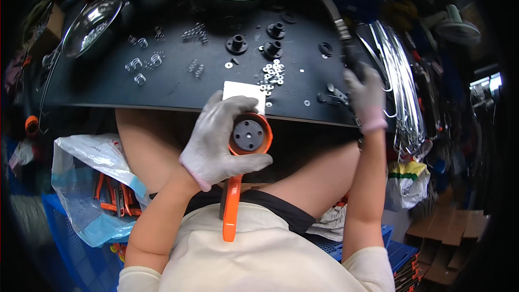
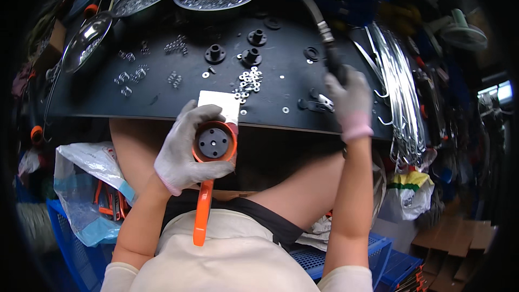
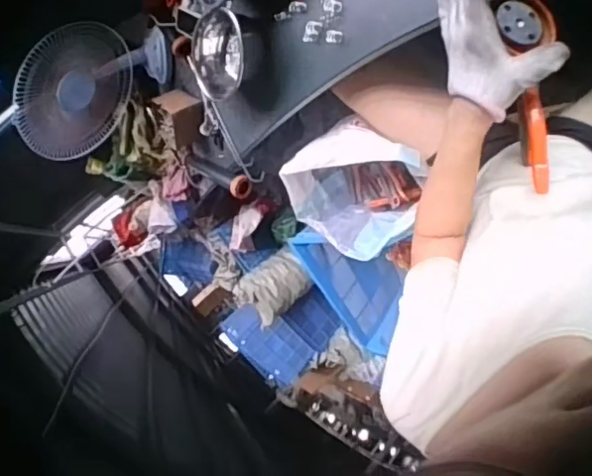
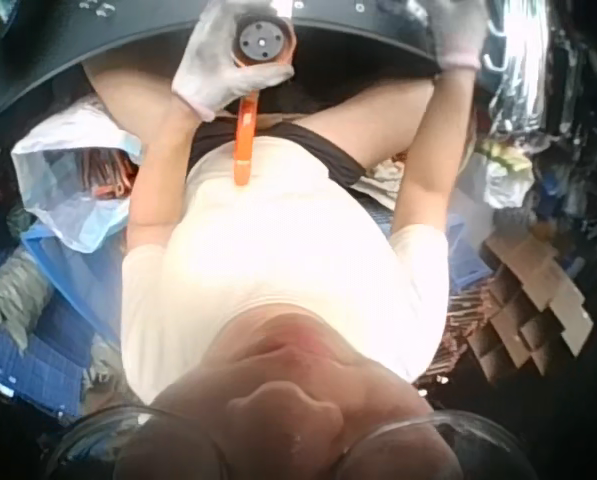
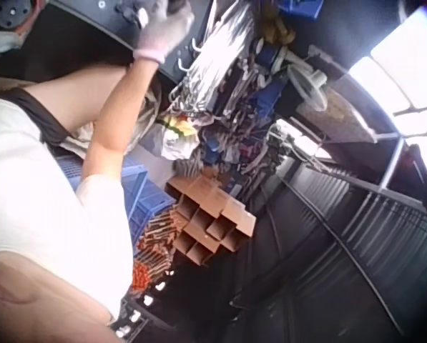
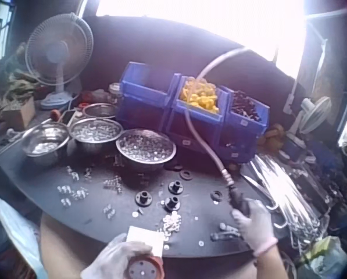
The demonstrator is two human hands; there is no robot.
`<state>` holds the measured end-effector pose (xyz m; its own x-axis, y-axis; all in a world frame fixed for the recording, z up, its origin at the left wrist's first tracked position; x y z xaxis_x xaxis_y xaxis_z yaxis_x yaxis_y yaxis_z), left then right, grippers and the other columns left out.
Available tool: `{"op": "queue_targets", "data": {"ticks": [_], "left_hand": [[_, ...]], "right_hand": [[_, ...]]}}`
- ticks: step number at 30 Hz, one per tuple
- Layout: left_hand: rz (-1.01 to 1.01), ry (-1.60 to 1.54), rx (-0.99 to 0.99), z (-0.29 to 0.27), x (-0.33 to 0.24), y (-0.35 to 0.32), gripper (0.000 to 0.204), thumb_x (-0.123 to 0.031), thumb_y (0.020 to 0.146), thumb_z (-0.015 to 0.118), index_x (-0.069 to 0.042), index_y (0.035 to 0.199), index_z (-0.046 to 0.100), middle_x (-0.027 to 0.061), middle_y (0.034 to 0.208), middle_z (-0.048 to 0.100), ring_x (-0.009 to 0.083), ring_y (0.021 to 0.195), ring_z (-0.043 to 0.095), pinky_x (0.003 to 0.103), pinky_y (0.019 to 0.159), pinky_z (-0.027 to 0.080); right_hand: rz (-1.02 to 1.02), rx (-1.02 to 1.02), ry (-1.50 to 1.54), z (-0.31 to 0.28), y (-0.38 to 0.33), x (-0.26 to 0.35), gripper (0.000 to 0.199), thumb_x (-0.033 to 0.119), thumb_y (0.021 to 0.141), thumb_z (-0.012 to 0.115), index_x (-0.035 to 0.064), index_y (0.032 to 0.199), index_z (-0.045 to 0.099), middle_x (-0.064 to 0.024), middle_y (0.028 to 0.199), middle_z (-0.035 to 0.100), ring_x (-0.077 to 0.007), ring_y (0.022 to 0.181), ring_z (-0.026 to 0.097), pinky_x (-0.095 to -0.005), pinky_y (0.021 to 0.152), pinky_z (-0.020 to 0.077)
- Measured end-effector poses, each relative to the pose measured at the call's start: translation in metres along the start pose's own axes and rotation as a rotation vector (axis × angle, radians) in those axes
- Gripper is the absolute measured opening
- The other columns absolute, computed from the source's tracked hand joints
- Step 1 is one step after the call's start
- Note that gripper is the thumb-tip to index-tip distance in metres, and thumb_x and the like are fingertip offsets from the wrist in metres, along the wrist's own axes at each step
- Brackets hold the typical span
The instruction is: Assembling mechanical components using manual and power tools on a workbench.
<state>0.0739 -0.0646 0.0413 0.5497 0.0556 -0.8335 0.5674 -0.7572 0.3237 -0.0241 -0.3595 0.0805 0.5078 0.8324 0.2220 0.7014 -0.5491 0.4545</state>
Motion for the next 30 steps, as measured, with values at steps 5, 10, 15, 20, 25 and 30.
{"op": "queue_targets", "data": {"ticks": [5,10,15,20,25,30], "left_hand": [[-0.003,-0.075,-0.028,0.002,0.008,-0.006,0.075,-0.022,0.048,0.086,-0.008,0.116,0.056,0.0127,0.116,0.057,0.0332,0.122,0.046,0.042,0.107,0.032],[-0.082,-0.111,-0.026,0.01,0.013,-0.005,0.074,-0.02,0.047,0.087,-0.01,0.113,0.057,0.0121,0.117,0.055,0.0341,0.123,0.044,0.042,0.104,0.035],[-0.085,-0.12,-0.089,0.008,0.019,-0.011,0.075,-0.019,0.045,0.088,-0.01,0.112,0.056,0.0119,0.114,0.055,0.0328,0.118,0.046,0.041,0.1,0.039],[-0.094,-0.175,-0.11,0.007,0.018,-0.009,0.069,-0.024,0.048,0.087,-0.01,0.109,0.057,0.0117,0.11,0.056,0.0327,0.112,0.049,0.043,0.1,0.037],[-0.097,-0.166,-0.065,0.008,0.018,-0.009,0.077,-0.019,0.044,0.089,-0.009,0.112,0.056,0.0122,0.113,0.054,0.0311,0.112,0.048,0.04,0.097,0.041],[-0.118,-0.077,-0.112,0.006,0.02,-0.013,0.077,-0.021,0.045,0.089,-0.009,0.114,0.056,0.0106,0.114,0.056,0.0356,0.118,0.046,0.042,0.1,0.039]], "right_hand": [[0.281,-0.05,1.494,-0.063,-0.023,0.042,0.053,0.035,0.093,0.059,0.0027,0.133,0.045,-0.0069,0.105,0.052,-0.0113,0.079,0.048,-0.0227,0.066,0.0415],[0.071,0.294,2.21,-0.059,-0.028,0.115,0.078,0.022,0.082,0.072,-0.0019,0.141,0.026,-0.0138,0.11,0.043,-0.0142,0.082,0.044,-0.0268,0.064,0.0473],[0.119,0.354,2.563,-0.03,-0.023,0.151,0.067,0.014,0.087,0.065,-0.0015,0.14,0.025,-0.0139,0.095,0.058,-0.0253,0.075,0.063,-0.0313,0.08,0.0578],[0.162,0.477,2.615,-0.005,-0.012,0.16,0.024,0.014,0.08,0.064,0.0075,0.091,0.044,0.001,0.065,0.049,-0.0106,0.065,0.057,-0.0244,0.067,0.051],[0.115,0.38,2.385,0.004,-0.018,0.157,0.029,0.019,0.08,0.065,0.0068,0.096,0.043,0.0009,0.064,0.046,-0.0085,0.059,0.051,-0.0267,0.062,0.0459],[-0.016,0.319,2.226,-0.003,-0.019,0.158,0.037,0.024,0.085,0.061,0.0035,0.111,0.044,-0.0011,0.074,0.047,-0.0086,0.065,0.048,-0.0207,0.047,0.042]]}}
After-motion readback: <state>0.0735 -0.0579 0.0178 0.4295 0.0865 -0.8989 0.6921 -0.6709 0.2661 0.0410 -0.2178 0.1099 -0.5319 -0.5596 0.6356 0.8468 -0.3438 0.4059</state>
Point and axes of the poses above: each hand's wrist, its own y-axis towards the middle knuckle, its own z-axis out of the palm, x = y × z, the point moved 9 cm from there along y, towards the middle knuckle
